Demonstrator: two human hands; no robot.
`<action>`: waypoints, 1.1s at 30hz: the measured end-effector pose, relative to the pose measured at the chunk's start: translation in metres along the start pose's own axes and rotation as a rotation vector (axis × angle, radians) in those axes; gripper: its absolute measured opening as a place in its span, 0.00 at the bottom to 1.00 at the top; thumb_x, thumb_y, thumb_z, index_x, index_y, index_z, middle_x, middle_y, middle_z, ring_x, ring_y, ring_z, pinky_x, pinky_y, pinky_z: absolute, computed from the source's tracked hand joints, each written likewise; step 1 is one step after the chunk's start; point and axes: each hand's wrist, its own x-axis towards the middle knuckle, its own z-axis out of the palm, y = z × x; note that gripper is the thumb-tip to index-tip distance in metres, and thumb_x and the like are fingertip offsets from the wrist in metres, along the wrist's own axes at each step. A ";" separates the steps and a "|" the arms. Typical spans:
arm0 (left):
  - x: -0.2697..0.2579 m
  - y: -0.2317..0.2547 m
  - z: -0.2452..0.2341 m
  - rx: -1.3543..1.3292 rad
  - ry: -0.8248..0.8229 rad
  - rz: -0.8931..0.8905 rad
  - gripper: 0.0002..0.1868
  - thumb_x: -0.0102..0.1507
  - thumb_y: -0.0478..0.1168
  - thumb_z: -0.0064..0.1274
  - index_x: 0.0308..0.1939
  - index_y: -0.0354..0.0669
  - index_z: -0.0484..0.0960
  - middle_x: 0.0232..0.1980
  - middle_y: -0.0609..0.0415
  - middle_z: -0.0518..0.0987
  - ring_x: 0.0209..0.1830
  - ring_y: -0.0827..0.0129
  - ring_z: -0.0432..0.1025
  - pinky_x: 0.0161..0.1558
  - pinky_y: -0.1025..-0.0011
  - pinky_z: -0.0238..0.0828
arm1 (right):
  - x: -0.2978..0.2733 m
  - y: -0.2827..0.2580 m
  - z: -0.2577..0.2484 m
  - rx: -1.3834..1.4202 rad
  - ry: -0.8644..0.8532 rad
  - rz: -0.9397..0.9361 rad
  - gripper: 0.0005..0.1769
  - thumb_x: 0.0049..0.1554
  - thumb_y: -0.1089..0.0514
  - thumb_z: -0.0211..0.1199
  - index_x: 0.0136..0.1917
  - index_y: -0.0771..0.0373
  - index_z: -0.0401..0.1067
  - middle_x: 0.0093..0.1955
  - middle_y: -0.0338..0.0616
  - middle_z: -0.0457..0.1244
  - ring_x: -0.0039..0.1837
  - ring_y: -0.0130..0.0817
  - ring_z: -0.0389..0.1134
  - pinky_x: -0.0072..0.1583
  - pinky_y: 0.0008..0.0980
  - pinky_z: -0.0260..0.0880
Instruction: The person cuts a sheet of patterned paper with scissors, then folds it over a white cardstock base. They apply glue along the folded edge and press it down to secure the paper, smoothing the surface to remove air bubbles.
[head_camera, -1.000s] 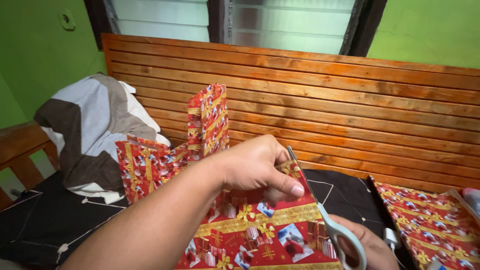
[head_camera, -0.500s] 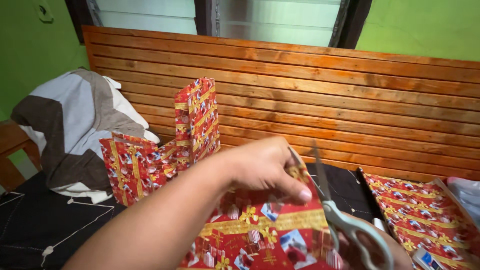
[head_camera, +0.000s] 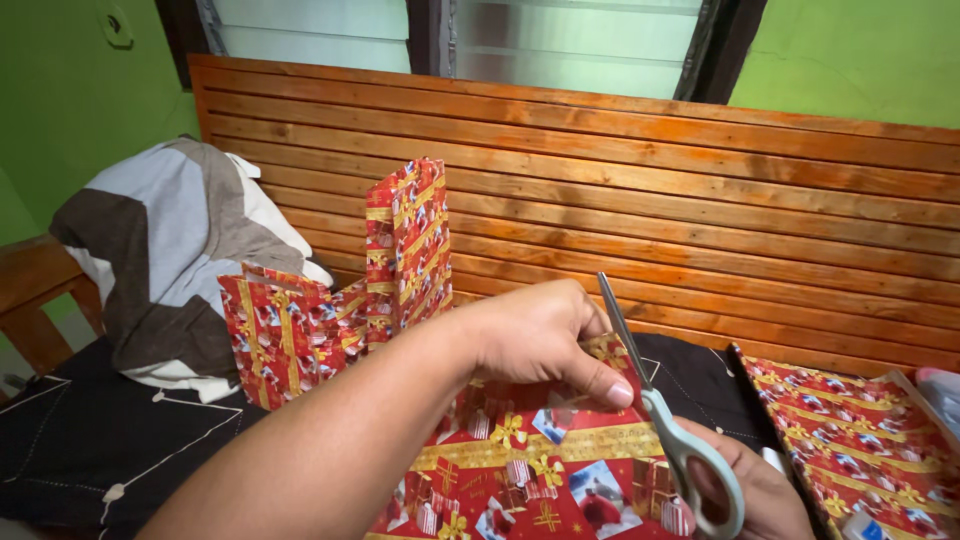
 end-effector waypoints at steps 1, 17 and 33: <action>0.000 -0.001 -0.002 -0.004 0.006 -0.008 0.16 0.56 0.43 0.71 0.29 0.32 0.86 0.25 0.53 0.80 0.23 0.74 0.69 0.25 0.71 0.65 | -0.004 -0.004 0.005 -0.015 -0.136 -0.043 0.33 0.55 0.58 0.59 0.71 0.75 0.63 0.45 0.53 0.70 0.41 0.35 0.71 0.40 0.32 0.68; 0.068 0.025 -0.072 0.415 0.615 0.112 0.11 0.59 0.44 0.66 0.37 0.41 0.86 0.27 0.52 0.83 0.25 0.72 0.74 0.32 0.67 0.72 | -0.017 -0.103 -0.054 -0.340 0.200 -0.414 0.21 0.63 0.60 0.51 0.68 0.65 0.66 0.53 0.47 0.67 0.47 0.36 0.67 0.47 0.37 0.66; 0.125 0.033 -0.102 0.325 0.610 0.188 0.10 0.59 0.42 0.66 0.39 0.42 0.87 0.31 0.56 0.86 0.28 0.76 0.77 0.34 0.69 0.76 | 0.082 -0.023 -0.323 -1.940 0.679 0.143 0.33 0.54 0.31 0.61 0.47 0.63 0.85 0.50 0.57 0.77 0.55 0.44 0.80 0.63 0.40 0.78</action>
